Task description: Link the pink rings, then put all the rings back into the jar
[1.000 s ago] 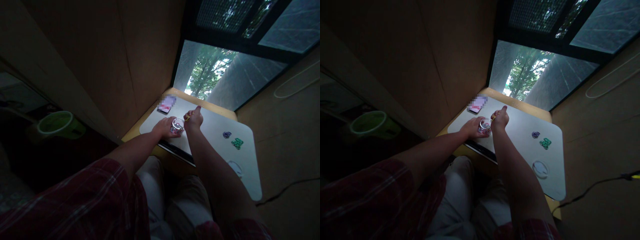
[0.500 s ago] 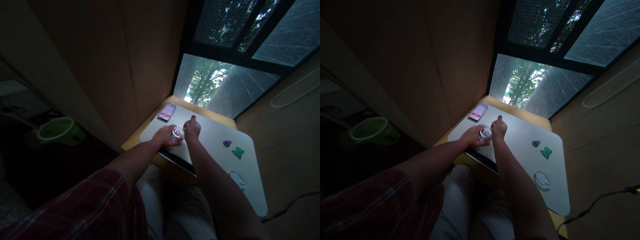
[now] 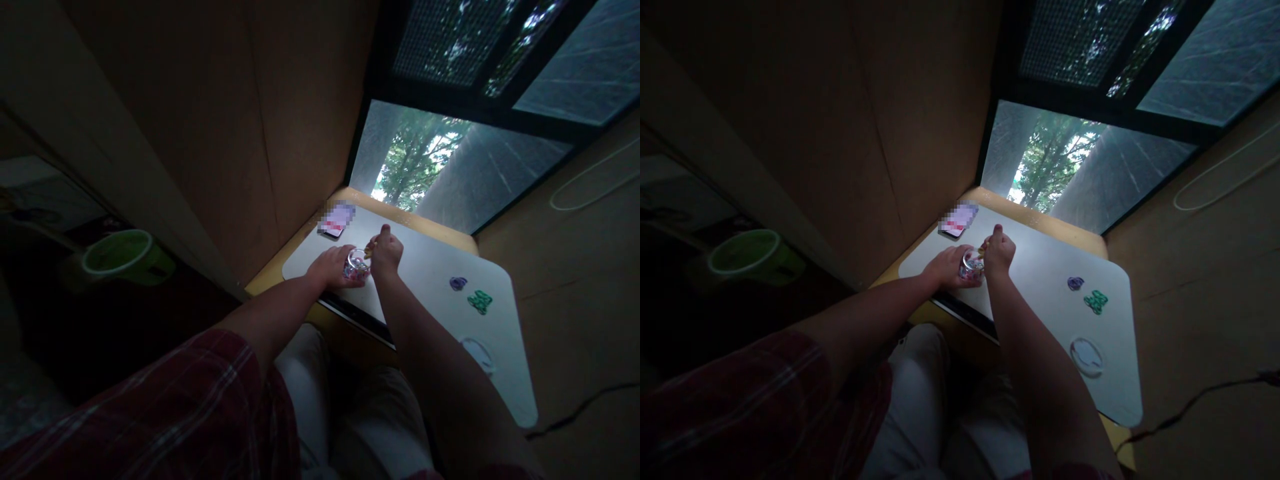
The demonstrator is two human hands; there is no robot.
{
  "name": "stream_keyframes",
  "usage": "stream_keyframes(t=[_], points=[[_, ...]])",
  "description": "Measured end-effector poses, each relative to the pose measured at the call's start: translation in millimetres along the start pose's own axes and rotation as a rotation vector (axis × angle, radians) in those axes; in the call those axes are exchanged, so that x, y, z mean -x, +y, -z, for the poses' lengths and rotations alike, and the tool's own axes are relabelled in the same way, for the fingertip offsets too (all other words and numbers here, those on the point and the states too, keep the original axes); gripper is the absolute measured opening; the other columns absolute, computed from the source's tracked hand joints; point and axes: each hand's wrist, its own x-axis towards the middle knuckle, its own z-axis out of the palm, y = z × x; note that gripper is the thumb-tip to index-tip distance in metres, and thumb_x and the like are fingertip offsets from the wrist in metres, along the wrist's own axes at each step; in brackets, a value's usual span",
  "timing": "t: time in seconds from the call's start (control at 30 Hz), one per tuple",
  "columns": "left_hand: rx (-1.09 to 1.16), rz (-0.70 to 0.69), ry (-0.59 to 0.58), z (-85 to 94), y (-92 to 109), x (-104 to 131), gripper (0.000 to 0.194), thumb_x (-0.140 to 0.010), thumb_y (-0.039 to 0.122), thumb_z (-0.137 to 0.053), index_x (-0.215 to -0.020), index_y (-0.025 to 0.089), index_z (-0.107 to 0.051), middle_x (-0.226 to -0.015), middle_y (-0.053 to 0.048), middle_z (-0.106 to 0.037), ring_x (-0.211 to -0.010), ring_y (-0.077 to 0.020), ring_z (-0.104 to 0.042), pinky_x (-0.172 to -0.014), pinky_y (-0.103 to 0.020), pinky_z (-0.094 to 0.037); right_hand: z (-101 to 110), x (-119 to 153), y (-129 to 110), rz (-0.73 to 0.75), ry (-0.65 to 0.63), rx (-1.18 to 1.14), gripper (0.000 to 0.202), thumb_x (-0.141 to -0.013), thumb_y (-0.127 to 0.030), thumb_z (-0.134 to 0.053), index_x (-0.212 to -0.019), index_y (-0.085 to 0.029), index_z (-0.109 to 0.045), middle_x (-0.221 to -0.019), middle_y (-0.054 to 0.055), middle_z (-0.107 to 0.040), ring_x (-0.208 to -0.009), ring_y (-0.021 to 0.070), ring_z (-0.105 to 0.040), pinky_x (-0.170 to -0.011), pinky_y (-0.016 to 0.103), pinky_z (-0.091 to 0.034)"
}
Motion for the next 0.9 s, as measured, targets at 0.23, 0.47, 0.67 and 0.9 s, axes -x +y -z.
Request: stream_keyframes(t=[0.23, 0.47, 0.67, 0.9], points=[[-0.007, -0.013, 0.026, -2.2, -1, -1, 0.094, -0.062, 0.072, -0.071, -0.135, 0.022, -0.04, -0.123, -0.01, -0.059, -0.109, -0.03, -0.057, -0.095, -0.042, -0.046, 2, 0, -1, -0.013, -0.018, -0.081, 0.054, -0.087, -0.061, -0.055, -0.054, -0.021, -0.042, -0.039, -0.006, -0.043, -0.032, 0.0069, -0.043, -0.032, 0.018, -0.034], [0.009, 0.0, 0.004, -0.5, 0, -1, 0.095, -0.061, 0.071, -0.072, -0.136, 0.024, -0.039, -0.126, -0.011, -0.058, -0.112, -0.0302, -0.056, -0.096, -0.043, -0.045, 3, -1, 1, 0.002, -0.018, -0.099, 0.057, -0.085, -0.066, -0.054, -0.052, -0.021, -0.042, -0.038, -0.006, -0.042, -0.031, 0.0075, -0.044, -0.031, 0.019, -0.033], [0.0, 0.011, 0.005, -0.7, 0, 0, 0.095, -0.061, 0.072, -0.072, -0.136, 0.024, -0.039, -0.124, -0.011, -0.058, -0.11, -0.0296, -0.056, -0.095, -0.042, -0.044, 6, -3, 4, -0.001, -0.033, -0.147, 0.059, -0.083, -0.069, -0.054, -0.052, -0.02, -0.042, -0.038, -0.006, -0.043, -0.034, 0.0097, -0.05, -0.034, 0.021, -0.04], [0.017, -0.011, 0.02, -5.1, -4, -1, 0.096, -0.061, 0.073, -0.071, -0.137, 0.023, -0.038, -0.127, -0.011, -0.057, -0.111, -0.03, -0.055, -0.097, -0.043, -0.044, 13, -7, 1, 0.006, -0.019, -0.079, 0.058, -0.083, -0.07, -0.052, -0.054, -0.02, -0.044, -0.041, -0.006, -0.045, -0.037, 0.0102, -0.053, -0.035, 0.02, -0.04]])
